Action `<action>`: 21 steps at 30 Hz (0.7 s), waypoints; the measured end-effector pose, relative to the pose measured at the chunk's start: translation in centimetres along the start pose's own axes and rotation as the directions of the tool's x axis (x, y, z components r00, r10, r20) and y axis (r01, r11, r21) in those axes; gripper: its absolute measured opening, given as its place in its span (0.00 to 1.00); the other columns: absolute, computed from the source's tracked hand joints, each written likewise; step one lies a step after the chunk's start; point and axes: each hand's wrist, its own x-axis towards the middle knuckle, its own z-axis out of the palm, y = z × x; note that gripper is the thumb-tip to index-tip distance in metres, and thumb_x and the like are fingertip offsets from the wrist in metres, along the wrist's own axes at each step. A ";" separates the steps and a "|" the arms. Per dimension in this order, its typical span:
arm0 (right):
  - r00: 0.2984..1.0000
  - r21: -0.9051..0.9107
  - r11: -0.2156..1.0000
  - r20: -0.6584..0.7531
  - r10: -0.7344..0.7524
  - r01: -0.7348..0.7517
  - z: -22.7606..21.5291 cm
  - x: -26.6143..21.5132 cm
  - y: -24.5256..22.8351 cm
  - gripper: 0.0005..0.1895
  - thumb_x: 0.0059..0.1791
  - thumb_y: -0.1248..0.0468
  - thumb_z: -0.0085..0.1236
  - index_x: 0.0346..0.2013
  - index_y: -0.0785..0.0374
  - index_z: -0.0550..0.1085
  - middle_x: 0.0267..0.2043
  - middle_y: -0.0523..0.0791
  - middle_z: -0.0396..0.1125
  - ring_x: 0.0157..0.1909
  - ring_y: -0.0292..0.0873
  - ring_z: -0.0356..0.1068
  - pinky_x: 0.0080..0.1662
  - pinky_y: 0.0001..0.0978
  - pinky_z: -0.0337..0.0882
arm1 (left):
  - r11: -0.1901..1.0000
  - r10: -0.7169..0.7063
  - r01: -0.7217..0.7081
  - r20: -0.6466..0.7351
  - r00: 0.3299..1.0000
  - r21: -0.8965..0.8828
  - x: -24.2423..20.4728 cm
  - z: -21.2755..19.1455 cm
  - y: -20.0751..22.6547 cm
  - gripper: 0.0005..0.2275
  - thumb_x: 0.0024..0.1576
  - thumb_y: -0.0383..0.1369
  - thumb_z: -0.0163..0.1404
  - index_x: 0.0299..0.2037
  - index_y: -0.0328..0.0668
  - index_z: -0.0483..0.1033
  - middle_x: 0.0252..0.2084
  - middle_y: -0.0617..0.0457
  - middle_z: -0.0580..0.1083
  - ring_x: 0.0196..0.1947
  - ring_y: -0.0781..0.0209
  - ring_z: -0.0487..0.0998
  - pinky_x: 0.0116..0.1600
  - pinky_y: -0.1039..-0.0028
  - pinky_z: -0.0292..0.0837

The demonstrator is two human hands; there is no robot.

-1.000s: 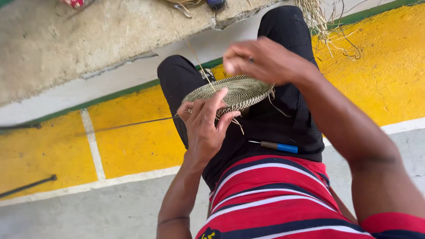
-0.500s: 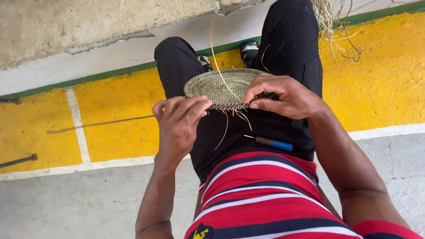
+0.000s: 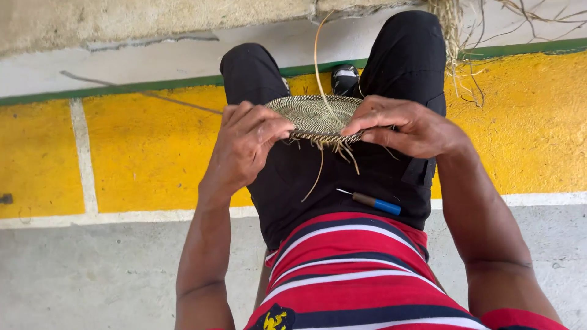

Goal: Weaving a small circular basket or mat using natural fiber strands.

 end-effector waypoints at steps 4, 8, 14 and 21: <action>0.996 0.014 0.999 0.076 0.043 -0.045 -0.7 0.2 0.3 0.18 0.52 0.74 0.56 0.57 0.58 0.77 0.51 0.46 0.70 0.52 0.42 0.71 0.52 0.32 0.73 | 0.998 0.029 -0.025 0.055 0.998 -0.063 0.8 0.3 -1.7 0.10 0.57 0.23 0.55 0.47 0.48 0.80 0.40 0.59 0.74 0.43 0.60 0.72 0.54 0.67 0.61; 0.984 -0.027 0.997 0.163 0.070 -0.067 -1.3 0.8 -0.7 0.23 0.52 0.76 0.53 0.62 0.59 0.72 0.52 0.48 0.69 0.53 0.44 0.70 0.52 0.33 0.71 | 0.981 0.091 -0.073 0.093 0.992 -0.182 1.6 0.2 -1.8 0.10 0.59 0.24 0.55 0.47 0.49 0.80 0.39 0.61 0.75 0.41 0.61 0.71 0.52 0.68 0.59; 0.963 -0.094 0.989 0.234 0.135 -0.116 -1.9 1.6 -2.0 0.27 0.52 0.77 0.51 0.64 0.54 0.72 0.51 0.46 0.69 0.48 0.42 0.70 0.50 0.31 0.73 | 0.981 0.159 -0.143 0.116 0.980 -0.134 3.2 -0.4 -2.1 0.05 0.63 0.28 0.55 0.46 0.51 0.82 0.38 0.58 0.73 0.43 0.60 0.71 0.53 0.68 0.58; 0.994 -0.011 0.994 0.024 0.111 -0.110 -1.5 0.6 -1.4 0.24 0.53 0.76 0.53 0.65 0.61 0.70 0.47 0.45 0.68 0.47 0.37 0.67 0.50 0.29 0.70 | 0.987 0.161 -0.159 0.131 0.978 -0.029 3.9 1.1 1.6 0.11 0.57 0.38 0.58 0.48 0.51 0.80 0.39 0.59 0.72 0.43 0.60 0.71 0.52 0.64 0.56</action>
